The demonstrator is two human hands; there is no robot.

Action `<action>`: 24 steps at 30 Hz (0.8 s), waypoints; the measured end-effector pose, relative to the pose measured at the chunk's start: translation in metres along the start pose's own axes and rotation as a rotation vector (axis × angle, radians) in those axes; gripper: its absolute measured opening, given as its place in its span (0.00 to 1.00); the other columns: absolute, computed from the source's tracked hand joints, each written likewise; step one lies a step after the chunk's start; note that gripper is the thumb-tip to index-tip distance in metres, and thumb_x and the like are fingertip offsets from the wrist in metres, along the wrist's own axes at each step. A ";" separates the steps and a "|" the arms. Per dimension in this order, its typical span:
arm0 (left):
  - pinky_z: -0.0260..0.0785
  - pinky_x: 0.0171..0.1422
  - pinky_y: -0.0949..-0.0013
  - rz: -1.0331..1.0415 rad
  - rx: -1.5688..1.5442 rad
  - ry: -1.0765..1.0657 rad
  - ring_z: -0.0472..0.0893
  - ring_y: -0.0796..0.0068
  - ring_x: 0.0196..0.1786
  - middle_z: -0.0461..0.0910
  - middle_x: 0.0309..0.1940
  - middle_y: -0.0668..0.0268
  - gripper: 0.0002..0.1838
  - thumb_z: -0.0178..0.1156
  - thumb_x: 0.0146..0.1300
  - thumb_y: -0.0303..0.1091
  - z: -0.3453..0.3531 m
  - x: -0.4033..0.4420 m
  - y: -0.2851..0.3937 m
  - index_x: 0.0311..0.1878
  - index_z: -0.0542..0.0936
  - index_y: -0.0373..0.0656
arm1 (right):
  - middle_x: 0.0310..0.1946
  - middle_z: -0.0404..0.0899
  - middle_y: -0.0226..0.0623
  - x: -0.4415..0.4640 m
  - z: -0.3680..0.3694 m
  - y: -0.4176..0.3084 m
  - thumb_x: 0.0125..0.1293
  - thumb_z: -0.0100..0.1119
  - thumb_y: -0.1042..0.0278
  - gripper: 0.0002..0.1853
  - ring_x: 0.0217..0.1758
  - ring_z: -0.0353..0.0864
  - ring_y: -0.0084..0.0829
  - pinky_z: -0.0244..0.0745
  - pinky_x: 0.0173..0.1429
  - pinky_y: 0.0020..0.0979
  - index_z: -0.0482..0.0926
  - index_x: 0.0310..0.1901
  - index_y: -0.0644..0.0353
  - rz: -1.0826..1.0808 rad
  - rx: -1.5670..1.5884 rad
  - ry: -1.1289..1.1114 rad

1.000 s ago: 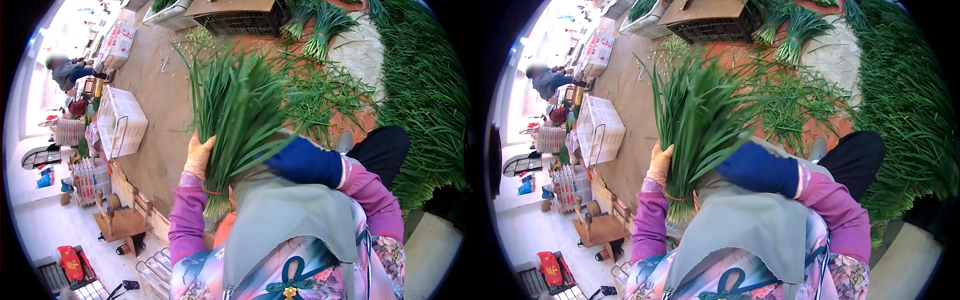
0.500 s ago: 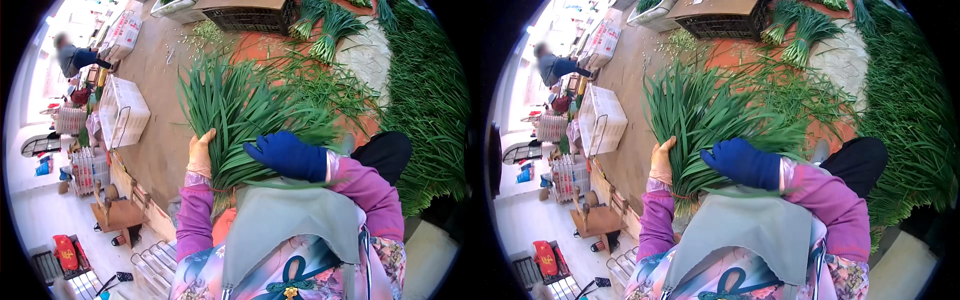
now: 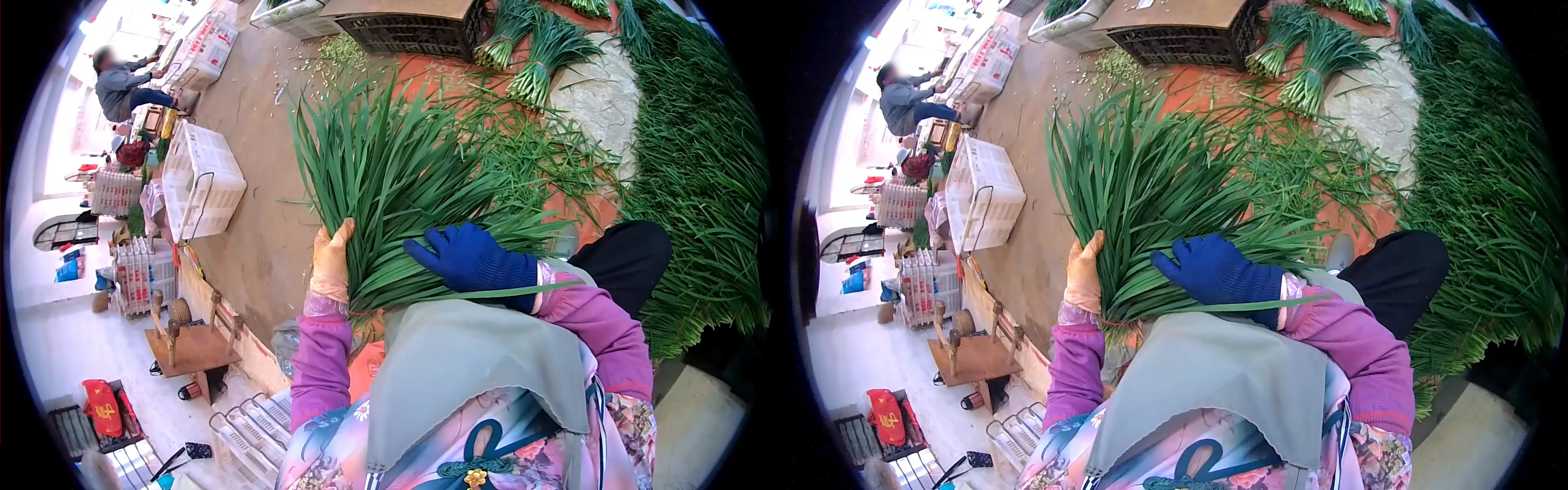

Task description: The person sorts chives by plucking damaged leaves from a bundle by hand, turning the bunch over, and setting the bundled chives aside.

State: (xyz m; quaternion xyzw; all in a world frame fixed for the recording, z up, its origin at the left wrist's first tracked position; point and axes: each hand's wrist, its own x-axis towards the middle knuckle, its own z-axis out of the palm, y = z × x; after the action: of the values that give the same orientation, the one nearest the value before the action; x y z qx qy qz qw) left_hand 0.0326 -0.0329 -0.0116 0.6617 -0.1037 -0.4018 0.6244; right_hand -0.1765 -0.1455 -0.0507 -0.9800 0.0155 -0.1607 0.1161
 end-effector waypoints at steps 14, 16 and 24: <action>0.75 0.39 0.72 0.062 0.071 0.005 0.80 0.73 0.34 0.80 0.36 0.61 0.13 0.58 0.61 0.28 -0.006 -0.005 -0.005 0.46 0.74 0.31 | 0.45 0.77 0.43 0.007 -0.047 0.033 0.59 0.60 0.58 0.25 0.39 0.80 0.41 0.75 0.40 0.37 0.72 0.56 0.58 0.145 0.489 0.399; 0.75 0.40 0.73 0.085 0.079 -0.029 0.80 0.74 0.34 0.80 0.37 0.62 0.12 0.58 0.61 0.28 -0.004 -0.008 -0.004 0.47 0.75 0.31 | 0.35 0.80 0.42 0.012 -0.051 0.051 0.63 0.58 0.63 0.16 0.34 0.81 0.38 0.75 0.41 0.33 0.76 0.50 0.59 0.249 0.610 0.641; 0.74 0.44 0.73 0.060 0.087 -0.075 0.79 0.74 0.38 0.80 0.40 0.62 0.13 0.55 0.62 0.25 -0.001 -0.014 -0.004 0.50 0.74 0.33 | 0.27 0.77 0.29 0.017 -0.054 0.096 0.58 0.62 0.65 0.22 0.23 0.73 0.17 0.69 0.28 0.22 0.73 0.54 0.63 0.668 0.978 0.378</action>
State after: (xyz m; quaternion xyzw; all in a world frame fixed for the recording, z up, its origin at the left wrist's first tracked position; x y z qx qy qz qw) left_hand 0.0230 -0.0224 -0.0098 0.6693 -0.1640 -0.4025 0.6027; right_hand -0.1766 -0.2524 -0.0177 -0.7101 0.2662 -0.2751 0.5909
